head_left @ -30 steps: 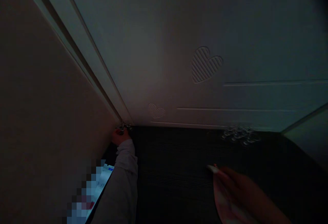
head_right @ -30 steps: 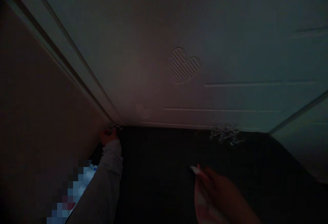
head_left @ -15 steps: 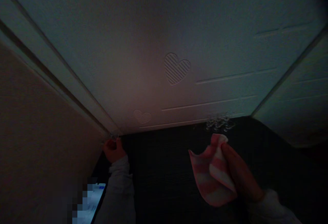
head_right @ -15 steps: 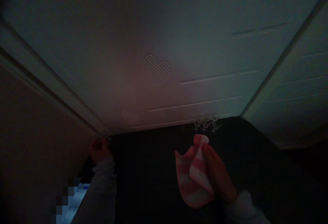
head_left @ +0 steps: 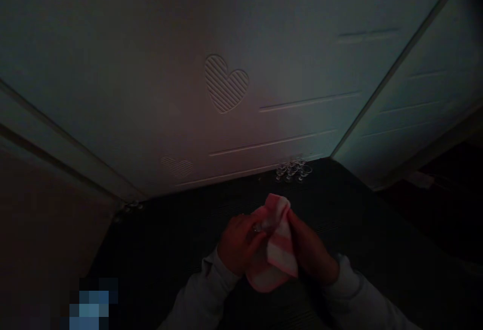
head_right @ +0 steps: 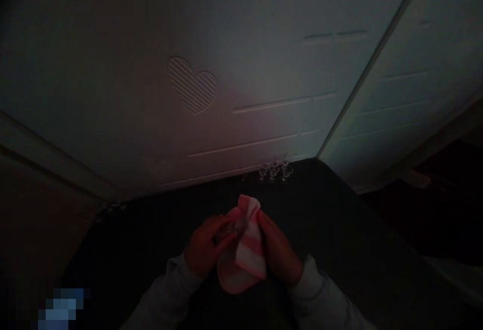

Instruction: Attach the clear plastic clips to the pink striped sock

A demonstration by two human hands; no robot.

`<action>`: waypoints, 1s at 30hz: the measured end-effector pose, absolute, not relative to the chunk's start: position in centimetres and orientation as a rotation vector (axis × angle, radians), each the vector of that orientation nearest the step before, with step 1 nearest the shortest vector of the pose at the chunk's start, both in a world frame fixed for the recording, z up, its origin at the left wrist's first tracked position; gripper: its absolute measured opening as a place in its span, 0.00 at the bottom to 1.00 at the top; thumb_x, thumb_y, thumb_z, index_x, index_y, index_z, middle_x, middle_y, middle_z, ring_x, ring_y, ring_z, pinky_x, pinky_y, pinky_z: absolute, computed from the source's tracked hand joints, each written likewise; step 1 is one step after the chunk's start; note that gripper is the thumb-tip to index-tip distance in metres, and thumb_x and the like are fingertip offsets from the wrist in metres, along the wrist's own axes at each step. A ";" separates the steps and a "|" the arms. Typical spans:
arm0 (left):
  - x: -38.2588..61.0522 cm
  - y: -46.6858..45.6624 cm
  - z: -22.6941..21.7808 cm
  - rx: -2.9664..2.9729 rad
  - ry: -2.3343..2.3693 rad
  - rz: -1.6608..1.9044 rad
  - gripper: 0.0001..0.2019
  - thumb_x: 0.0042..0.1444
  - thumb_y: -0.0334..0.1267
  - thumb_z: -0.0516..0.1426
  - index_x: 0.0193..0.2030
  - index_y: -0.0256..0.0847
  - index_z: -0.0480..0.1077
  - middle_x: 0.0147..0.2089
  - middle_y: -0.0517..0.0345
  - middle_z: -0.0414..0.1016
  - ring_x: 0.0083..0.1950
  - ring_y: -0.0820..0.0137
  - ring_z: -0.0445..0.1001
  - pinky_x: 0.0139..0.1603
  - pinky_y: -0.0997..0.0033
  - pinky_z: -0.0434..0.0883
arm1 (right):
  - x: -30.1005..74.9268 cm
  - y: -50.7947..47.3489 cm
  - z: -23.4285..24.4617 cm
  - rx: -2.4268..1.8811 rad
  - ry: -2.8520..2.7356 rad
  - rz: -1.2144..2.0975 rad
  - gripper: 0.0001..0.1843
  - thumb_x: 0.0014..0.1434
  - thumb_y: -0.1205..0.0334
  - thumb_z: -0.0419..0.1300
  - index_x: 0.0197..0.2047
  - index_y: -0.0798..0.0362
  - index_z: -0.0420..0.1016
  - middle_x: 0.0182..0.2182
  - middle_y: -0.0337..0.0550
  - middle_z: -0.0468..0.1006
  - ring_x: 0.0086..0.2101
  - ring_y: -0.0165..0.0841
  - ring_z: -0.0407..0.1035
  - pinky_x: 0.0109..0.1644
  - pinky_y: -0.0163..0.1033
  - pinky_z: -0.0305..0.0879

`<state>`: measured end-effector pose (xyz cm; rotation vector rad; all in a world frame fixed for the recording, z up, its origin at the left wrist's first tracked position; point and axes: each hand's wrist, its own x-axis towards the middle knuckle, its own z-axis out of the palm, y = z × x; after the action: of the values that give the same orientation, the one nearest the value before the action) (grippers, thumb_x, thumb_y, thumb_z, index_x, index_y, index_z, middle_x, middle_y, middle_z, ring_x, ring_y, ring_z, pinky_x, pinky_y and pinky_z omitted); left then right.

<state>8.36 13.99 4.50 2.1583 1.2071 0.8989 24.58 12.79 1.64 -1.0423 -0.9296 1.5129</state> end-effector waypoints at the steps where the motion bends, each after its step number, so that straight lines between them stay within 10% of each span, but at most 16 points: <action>1: 8.3 14.1 4.5 2.173 1.237 0.878 0.12 0.50 0.37 0.57 0.43 0.44 0.69 0.39 0.55 0.76 0.40 0.63 0.73 0.42 0.64 0.69 | 24.5 12.6 1.8 -1.015 -0.957 1.522 0.26 0.60 0.43 0.48 0.53 0.52 0.66 0.47 0.45 0.72 0.47 0.40 0.66 0.52 0.44 0.62; 18: 6.7 13.9 7.4 1.926 1.051 0.712 0.10 0.48 0.38 0.59 0.37 0.37 0.68 0.35 0.54 0.72 0.36 0.69 0.71 0.39 0.67 0.70 | 24.6 12.2 2.5 -1.212 -1.170 1.381 0.20 0.53 0.43 0.57 0.36 0.54 0.67 0.28 0.39 0.70 0.29 0.33 0.65 0.32 0.35 0.63; 30: 6.9 14.0 6.1 1.183 1.117 0.699 0.15 0.39 0.34 0.63 0.37 0.37 0.70 0.36 0.54 0.76 0.40 0.65 0.74 0.44 0.63 0.68 | 25.3 12.1 2.3 -1.113 -1.496 1.335 0.11 0.56 0.57 0.58 0.42 0.51 0.69 0.38 0.42 0.72 0.39 0.36 0.67 0.41 0.38 0.63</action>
<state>6.91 13.99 6.09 1.1833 1.1169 0.6986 25.34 12.07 2.26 -1.1133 -1.4955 1.3349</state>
